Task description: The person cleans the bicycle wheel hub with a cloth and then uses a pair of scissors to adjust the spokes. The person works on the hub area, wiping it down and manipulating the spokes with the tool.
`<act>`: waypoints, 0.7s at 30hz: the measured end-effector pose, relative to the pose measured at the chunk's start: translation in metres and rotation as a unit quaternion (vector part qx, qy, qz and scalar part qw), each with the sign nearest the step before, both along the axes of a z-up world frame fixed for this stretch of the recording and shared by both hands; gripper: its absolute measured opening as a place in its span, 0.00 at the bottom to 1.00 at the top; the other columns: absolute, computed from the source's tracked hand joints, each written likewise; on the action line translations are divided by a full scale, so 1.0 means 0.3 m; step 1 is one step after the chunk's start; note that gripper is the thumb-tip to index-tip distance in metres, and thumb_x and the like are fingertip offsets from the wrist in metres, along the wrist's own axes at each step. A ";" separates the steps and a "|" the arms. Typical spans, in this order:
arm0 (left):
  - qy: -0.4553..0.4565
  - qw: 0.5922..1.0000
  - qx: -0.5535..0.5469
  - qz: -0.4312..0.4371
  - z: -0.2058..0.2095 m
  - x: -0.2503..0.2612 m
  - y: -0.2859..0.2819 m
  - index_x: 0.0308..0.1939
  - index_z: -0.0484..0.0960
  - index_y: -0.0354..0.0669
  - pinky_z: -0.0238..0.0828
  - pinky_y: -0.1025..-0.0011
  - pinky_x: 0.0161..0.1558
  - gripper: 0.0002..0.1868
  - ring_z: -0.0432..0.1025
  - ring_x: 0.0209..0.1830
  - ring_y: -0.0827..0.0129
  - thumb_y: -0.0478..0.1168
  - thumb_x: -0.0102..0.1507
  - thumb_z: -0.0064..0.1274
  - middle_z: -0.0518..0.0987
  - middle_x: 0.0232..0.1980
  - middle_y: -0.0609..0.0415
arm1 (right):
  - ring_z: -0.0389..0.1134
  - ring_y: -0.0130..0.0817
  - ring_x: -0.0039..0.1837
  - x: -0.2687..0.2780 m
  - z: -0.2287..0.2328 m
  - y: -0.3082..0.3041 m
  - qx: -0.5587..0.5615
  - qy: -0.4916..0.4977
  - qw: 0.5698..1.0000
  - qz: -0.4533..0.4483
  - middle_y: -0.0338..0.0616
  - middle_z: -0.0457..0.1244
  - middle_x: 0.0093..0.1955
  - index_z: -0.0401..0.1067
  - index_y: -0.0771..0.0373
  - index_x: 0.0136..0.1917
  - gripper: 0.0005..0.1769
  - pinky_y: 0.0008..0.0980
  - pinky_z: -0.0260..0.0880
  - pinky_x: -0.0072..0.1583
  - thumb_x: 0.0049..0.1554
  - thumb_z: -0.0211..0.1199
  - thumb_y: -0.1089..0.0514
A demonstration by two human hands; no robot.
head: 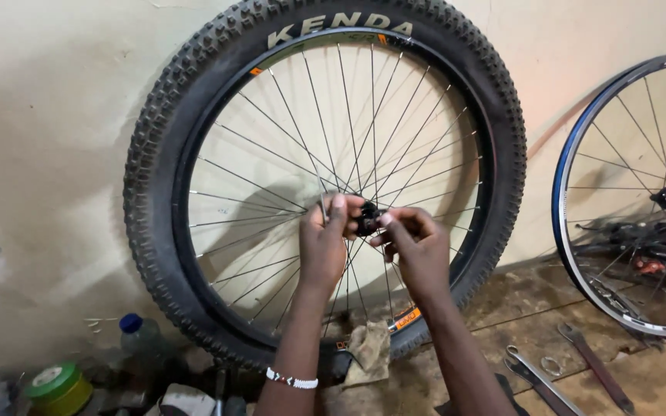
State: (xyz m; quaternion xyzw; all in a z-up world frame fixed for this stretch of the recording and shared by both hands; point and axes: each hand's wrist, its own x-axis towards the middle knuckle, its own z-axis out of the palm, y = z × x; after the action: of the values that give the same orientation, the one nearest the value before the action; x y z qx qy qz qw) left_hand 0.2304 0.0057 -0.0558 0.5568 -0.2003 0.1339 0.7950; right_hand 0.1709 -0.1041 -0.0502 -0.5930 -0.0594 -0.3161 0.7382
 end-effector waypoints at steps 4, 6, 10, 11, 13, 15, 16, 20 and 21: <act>0.050 0.990 0.090 0.091 0.051 -0.074 0.034 0.33 0.83 0.43 0.61 0.81 0.15 0.12 0.63 0.12 0.76 0.43 0.62 0.45 0.76 0.23 0.53 | 0.68 0.38 0.32 0.019 -0.013 0.004 0.022 -0.006 0.996 -0.089 0.59 0.65 0.37 0.67 0.72 0.43 0.07 0.22 0.65 0.28 0.53 0.60 0.65; -0.013 0.964 0.198 0.179 0.016 -0.041 0.023 0.33 0.84 0.42 0.70 0.65 0.31 0.07 0.74 0.27 0.55 0.41 0.56 0.55 0.78 0.27 0.45 | 0.67 0.36 0.31 0.012 -0.009 0.030 -0.077 0.006 0.982 -0.174 0.55 0.65 0.35 0.68 0.71 0.43 0.06 0.26 0.66 0.30 0.52 0.61 0.66; -0.081 0.946 0.220 0.224 -0.027 -0.045 0.009 0.30 0.83 0.49 0.69 0.64 0.41 0.03 0.73 0.35 0.55 0.38 0.52 0.58 0.75 0.29 0.53 | 0.70 0.43 0.38 0.046 -0.059 0.050 -0.171 -0.048 0.958 -0.226 0.57 0.66 0.40 0.71 0.71 0.44 0.07 0.33 0.74 0.38 0.50 0.64 0.68; -0.088 0.946 0.203 0.236 -0.025 -0.050 0.002 0.30 0.83 0.50 0.68 0.65 0.42 0.03 0.73 0.36 0.57 0.37 0.52 0.58 0.75 0.30 0.56 | 0.70 0.43 0.39 0.050 -0.067 0.052 -0.212 -0.083 0.940 -0.256 0.54 0.66 0.41 0.71 0.68 0.42 0.06 0.32 0.74 0.38 0.50 0.65 0.67; -0.094 0.946 0.188 0.247 -0.025 -0.065 -0.004 0.31 0.82 0.51 0.68 0.66 0.43 0.04 0.73 0.36 0.60 0.36 0.53 0.57 0.75 0.30 0.58 | 0.71 0.43 0.40 0.055 -0.083 0.059 -0.251 -0.115 0.919 -0.283 0.50 0.66 0.42 0.71 0.66 0.41 0.05 0.32 0.74 0.39 0.50 0.65 0.66; -0.079 0.945 0.173 0.267 -0.018 -0.079 -0.011 0.34 0.81 0.51 0.69 0.65 0.42 0.06 0.73 0.38 0.61 0.36 0.54 0.57 0.76 0.33 0.58 | 0.70 0.45 0.39 0.060 -0.093 0.060 -0.288 -0.149 0.897 -0.301 0.50 0.64 0.40 0.71 0.65 0.39 0.05 0.33 0.73 0.37 0.49 0.66 0.67; -0.078 0.945 0.174 0.265 -0.011 -0.091 -0.011 0.34 0.81 0.51 0.69 0.65 0.42 0.06 0.73 0.38 0.61 0.36 0.54 0.57 0.76 0.33 0.58 | 0.70 0.45 0.39 0.059 -0.099 0.057 -0.288 -0.146 0.897 -0.301 0.50 0.64 0.40 0.71 0.65 0.39 0.05 0.33 0.73 0.37 0.49 0.66 0.67; -0.061 0.930 0.219 0.290 0.008 -0.114 -0.010 0.37 0.80 0.48 0.70 0.56 0.41 0.10 0.74 0.39 0.51 0.41 0.52 0.59 0.75 0.38 0.53 | 0.70 0.43 0.39 0.054 -0.106 0.050 -0.302 -0.160 0.892 -0.295 0.47 0.65 0.41 0.74 0.63 0.38 0.03 0.31 0.73 0.38 0.49 0.67 0.65; -0.050 0.925 0.242 0.289 0.006 -0.116 -0.010 0.36 0.81 0.50 0.71 0.56 0.41 0.10 0.74 0.38 0.52 0.42 0.51 0.61 0.76 0.40 0.56 | 0.70 0.42 0.39 0.050 -0.106 0.050 -0.284 -0.160 0.902 -0.284 0.47 0.65 0.41 0.74 0.63 0.37 0.02 0.29 0.72 0.39 0.49 0.67 0.65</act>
State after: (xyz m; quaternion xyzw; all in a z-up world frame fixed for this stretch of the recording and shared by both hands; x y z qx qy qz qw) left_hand 0.1956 0.0028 -0.0539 0.7587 -0.0964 0.3323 0.5519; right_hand 0.1860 -0.0890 -0.0821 -0.7108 -0.0934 -0.5727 0.3975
